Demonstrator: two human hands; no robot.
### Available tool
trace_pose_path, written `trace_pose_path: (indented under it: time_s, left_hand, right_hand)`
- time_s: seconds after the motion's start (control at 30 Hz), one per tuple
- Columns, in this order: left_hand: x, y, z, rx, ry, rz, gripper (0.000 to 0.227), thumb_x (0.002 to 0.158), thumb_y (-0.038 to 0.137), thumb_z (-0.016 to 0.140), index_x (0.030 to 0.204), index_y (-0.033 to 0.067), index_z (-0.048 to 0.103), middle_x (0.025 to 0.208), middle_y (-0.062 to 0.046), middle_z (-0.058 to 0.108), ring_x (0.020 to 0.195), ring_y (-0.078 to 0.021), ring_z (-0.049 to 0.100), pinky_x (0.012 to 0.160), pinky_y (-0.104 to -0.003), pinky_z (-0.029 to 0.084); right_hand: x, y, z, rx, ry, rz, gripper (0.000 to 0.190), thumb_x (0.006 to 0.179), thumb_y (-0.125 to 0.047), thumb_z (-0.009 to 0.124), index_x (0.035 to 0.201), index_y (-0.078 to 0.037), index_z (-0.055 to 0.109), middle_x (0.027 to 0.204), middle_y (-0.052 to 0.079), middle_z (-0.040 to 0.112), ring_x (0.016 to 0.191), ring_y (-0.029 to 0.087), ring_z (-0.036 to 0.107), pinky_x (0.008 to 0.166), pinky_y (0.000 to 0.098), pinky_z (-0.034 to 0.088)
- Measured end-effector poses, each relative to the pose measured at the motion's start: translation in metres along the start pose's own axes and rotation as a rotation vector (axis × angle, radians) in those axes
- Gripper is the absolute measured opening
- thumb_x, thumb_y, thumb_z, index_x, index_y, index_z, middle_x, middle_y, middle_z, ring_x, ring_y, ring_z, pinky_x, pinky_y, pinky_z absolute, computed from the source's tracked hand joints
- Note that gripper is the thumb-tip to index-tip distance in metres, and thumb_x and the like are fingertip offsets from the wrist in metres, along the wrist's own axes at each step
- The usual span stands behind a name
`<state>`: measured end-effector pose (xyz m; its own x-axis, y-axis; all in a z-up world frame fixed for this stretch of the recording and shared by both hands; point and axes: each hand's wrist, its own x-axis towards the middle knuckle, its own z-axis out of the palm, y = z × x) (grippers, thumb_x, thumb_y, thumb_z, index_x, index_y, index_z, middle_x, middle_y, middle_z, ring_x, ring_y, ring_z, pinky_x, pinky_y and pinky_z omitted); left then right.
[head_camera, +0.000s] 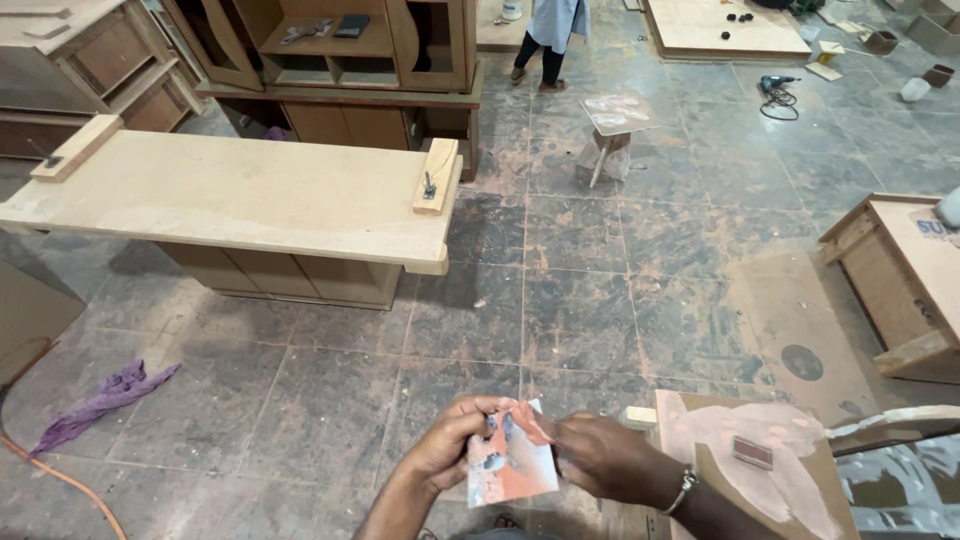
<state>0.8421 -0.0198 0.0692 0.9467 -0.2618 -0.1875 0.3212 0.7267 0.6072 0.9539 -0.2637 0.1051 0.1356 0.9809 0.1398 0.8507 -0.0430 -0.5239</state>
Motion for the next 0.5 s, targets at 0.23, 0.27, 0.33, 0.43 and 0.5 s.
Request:
trace_pose_path:
  time_s: [0.23,0.27,0.33,0.43,0.5]
  left_hand:
    - [0.004,0.001,-0.025,-0.080,-0.062,0.072,0.049,0.083,-0.007,0.042,0.128,-0.0134,0.062,0.105,-0.020,0.074,0.082,-0.0188,0.074,0.078,-0.033,0.064]
    - [0.003,0.000,-0.026,-0.120,-0.085,0.100,0.048,0.084,-0.007,0.043,0.128,-0.0136,0.062,0.106,-0.020,0.074,0.082,-0.0182,0.074,0.077,-0.032,0.063]
    - [0.000,0.002,-0.026,-0.103,-0.043,0.106,0.048,0.082,-0.007,0.042,0.125,-0.0126,0.062,0.105,-0.019,0.075,0.082,-0.0181,0.074,0.076,-0.031,0.063]
    - [-0.004,0.002,-0.019,-0.001,0.072,0.074,0.048,0.079,-0.006,0.042,0.122,-0.0109,0.063,0.102,-0.017,0.075,0.081,-0.0177,0.074,0.074,-0.030,0.063]
    - [-0.007,0.000,-0.013,-0.020,0.043,0.110,0.046,0.084,-0.007,0.045,0.126,-0.0123,0.064,0.105,-0.015,0.074,0.079,-0.0145,0.071,0.069,-0.027,0.060]
  right_hand:
    - [-0.005,-0.011,-0.046,-0.195,-0.062,-0.010,0.063,0.087,-0.006,0.064,0.147,-0.024,0.056,0.102,0.003,0.075,0.093,0.024,0.068,0.088,0.0398,0.050]
    - [-0.003,-0.013,-0.050,-0.196,-0.026,-0.008,0.061,0.089,-0.007,0.064,0.147,-0.024,0.057,0.102,0.003,0.076,0.094,0.023,0.068,0.089,0.0393,0.050]
    - [-0.002,-0.015,-0.056,-0.195,0.042,-0.004,0.056,0.093,-0.009,0.063,0.147,-0.026,0.058,0.100,0.002,0.076,0.096,0.021,0.069,0.092,0.0382,0.049]
    - [0.002,-0.014,-0.036,0.539,-0.063,0.303,0.066,0.095,-0.013,0.067,0.153,-0.020,0.038,0.123,0.004,0.074,0.109,0.017,0.073,0.097,0.0344,0.055]
    - [0.005,0.005,-0.020,0.618,-0.054,0.235,0.055,0.096,-0.010,0.069,0.146,-0.015,0.048,0.122,0.008,0.075,0.109,0.021,0.074,0.097,0.0369,0.057]
